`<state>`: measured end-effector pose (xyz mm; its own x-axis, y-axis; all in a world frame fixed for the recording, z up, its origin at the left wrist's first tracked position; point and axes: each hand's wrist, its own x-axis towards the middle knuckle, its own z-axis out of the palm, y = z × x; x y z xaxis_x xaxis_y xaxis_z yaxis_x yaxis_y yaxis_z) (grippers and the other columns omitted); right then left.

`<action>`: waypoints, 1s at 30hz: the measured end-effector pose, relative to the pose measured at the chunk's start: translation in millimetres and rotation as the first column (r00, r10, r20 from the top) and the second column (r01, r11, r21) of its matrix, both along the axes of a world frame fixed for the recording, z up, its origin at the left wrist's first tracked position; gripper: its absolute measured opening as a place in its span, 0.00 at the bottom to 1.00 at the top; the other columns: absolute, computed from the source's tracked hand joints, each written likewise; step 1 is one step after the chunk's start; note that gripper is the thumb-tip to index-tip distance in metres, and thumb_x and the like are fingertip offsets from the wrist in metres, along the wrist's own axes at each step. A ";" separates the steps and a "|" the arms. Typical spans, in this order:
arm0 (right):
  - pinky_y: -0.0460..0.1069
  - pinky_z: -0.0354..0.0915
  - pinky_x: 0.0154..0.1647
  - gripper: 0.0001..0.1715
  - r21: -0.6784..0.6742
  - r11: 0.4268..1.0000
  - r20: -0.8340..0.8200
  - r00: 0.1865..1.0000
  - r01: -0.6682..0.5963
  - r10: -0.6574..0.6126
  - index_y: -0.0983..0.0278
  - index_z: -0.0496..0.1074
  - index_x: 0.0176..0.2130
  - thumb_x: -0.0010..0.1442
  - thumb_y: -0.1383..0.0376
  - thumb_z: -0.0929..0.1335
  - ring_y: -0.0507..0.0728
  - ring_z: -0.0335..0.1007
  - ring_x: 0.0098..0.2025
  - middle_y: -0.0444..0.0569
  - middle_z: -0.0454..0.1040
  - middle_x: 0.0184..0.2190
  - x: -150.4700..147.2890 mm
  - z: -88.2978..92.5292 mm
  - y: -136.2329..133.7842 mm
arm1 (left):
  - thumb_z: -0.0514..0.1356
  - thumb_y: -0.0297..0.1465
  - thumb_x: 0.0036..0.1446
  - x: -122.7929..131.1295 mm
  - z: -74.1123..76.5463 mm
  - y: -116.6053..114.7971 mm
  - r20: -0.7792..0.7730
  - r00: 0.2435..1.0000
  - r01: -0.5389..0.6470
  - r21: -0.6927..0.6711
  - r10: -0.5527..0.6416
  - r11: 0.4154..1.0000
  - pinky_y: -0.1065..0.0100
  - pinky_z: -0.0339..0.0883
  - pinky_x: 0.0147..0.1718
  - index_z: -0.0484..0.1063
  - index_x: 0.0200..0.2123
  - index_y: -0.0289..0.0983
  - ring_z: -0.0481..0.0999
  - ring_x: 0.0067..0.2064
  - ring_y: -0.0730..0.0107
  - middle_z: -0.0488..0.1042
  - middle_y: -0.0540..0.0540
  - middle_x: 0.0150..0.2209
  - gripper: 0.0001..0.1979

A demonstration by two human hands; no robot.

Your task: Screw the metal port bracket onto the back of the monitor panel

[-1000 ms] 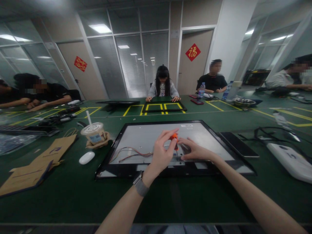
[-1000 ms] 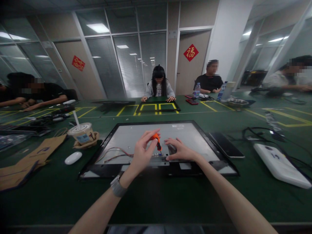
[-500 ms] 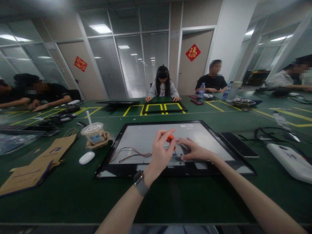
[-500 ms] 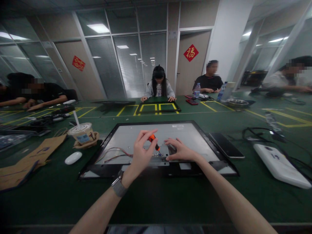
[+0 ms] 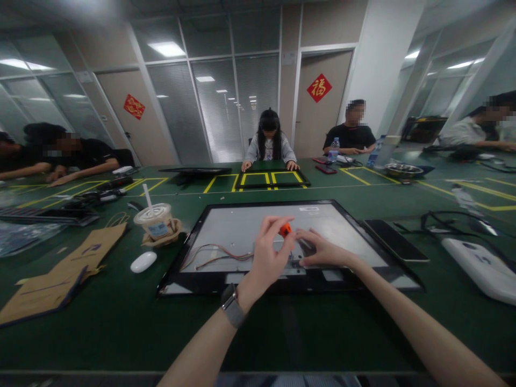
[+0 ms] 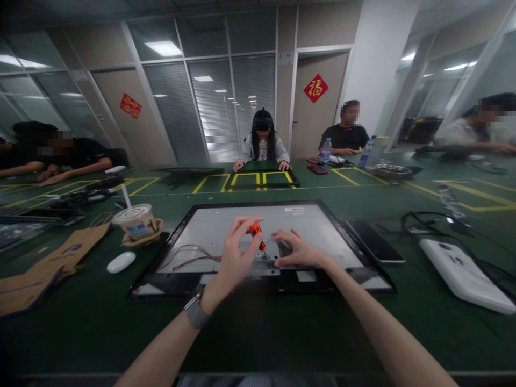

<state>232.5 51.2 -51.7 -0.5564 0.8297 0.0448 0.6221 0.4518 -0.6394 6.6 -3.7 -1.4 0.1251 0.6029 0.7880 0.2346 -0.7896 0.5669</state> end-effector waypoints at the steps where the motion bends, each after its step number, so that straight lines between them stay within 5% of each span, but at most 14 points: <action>1: 0.66 0.24 0.74 0.46 0.002 1.000 0.000 1.000 -0.001 0.001 0.53 0.68 0.63 0.50 0.41 0.75 0.69 0.48 0.73 0.51 0.63 0.69 -0.1 -0.3 0.3 | 0.55 0.27 0.67 -0.3 1.0 -0.7 -0.006 0.999 0.032 -0.014 -0.032 0.999 0.63 0.73 0.47 0.73 0.54 0.38 0.76 0.45 0.67 0.71 0.43 0.46 0.14; 4: 0.66 0.25 0.74 0.45 0.000 1.000 -0.001 1.000 -0.001 0.001 0.54 0.69 0.62 0.50 0.43 0.75 0.69 0.48 0.73 0.51 0.64 0.68 -0.7 -0.4 0.5 | 0.53 0.27 0.68 0.4 1.0 -0.8 -0.005 0.996 0.087 -0.041 -0.088 0.995 0.64 0.74 0.47 0.70 0.58 0.39 0.76 0.47 0.66 0.72 0.41 0.49 0.17; 9: 0.65 0.25 0.74 0.46 -0.006 1.000 0.007 1.000 0.006 -0.006 0.54 0.68 0.63 0.50 0.43 0.76 0.68 0.48 0.73 0.51 0.63 0.69 -1.2 1.9 -0.5 | 0.61 0.31 0.65 1.0 -1.5 0.4 -0.007 1.000 0.008 0.024 -0.008 1.000 0.66 0.74 0.42 0.75 0.51 0.40 0.74 0.40 0.69 0.71 0.46 0.40 0.12; 15: 0.65 0.25 0.74 0.47 -0.014 1.000 0.009 1.000 0.005 -0.005 0.56 0.69 0.62 0.49 0.42 0.75 0.68 0.47 0.73 0.53 0.63 0.69 -2.5 4.2 -1.7 | 0.52 0.26 0.69 -2.0 -1.9 3.4 -0.020 0.997 0.076 -0.026 -0.077 0.997 0.63 0.74 0.48 0.68 0.60 0.40 0.77 0.48 0.66 0.72 0.41 0.50 0.18; 20: 0.67 0.27 0.74 0.48 -0.006 1.000 -0.015 1.000 0.012 -0.012 0.54 0.69 0.62 0.48 0.40 0.75 0.70 0.49 0.73 0.52 0.63 0.69 -2.9 3.2 -2.2 | 0.60 0.29 0.65 -4.0 -0.5 5.4 -0.032 0.999 -0.037 0.062 0.039 0.997 0.69 0.75 0.39 0.74 0.53 0.40 0.75 0.39 0.71 0.71 0.47 0.39 0.14; 26: 0.66 0.25 0.74 0.46 0.002 1.000 -0.009 1.000 0.002 -0.002 0.55 0.69 0.62 0.50 0.42 0.75 0.69 0.48 0.73 0.52 0.63 0.69 -2.4 4.2 -2.6 | 0.56 0.23 0.64 -5.3 1.2 4.0 -0.105 0.994 -0.021 0.087 0.030 0.996 0.68 0.76 0.42 0.70 0.56 0.39 0.76 0.46 0.68 0.73 0.42 0.48 0.19; 30: 0.66 0.25 0.74 0.47 0.003 1.000 -0.007 1.000 0.006 -0.006 0.54 0.68 0.63 0.50 0.41 0.75 0.69 0.49 0.73 0.51 0.63 0.69 -2.4 3.8 -2.3 | 0.60 0.26 0.64 -5.0 -0.8 6.2 -0.085 0.994 -0.063 0.132 0.075 0.989 0.68 0.76 0.41 0.73 0.52 0.40 0.77 0.42 0.69 0.73 0.45 0.44 0.14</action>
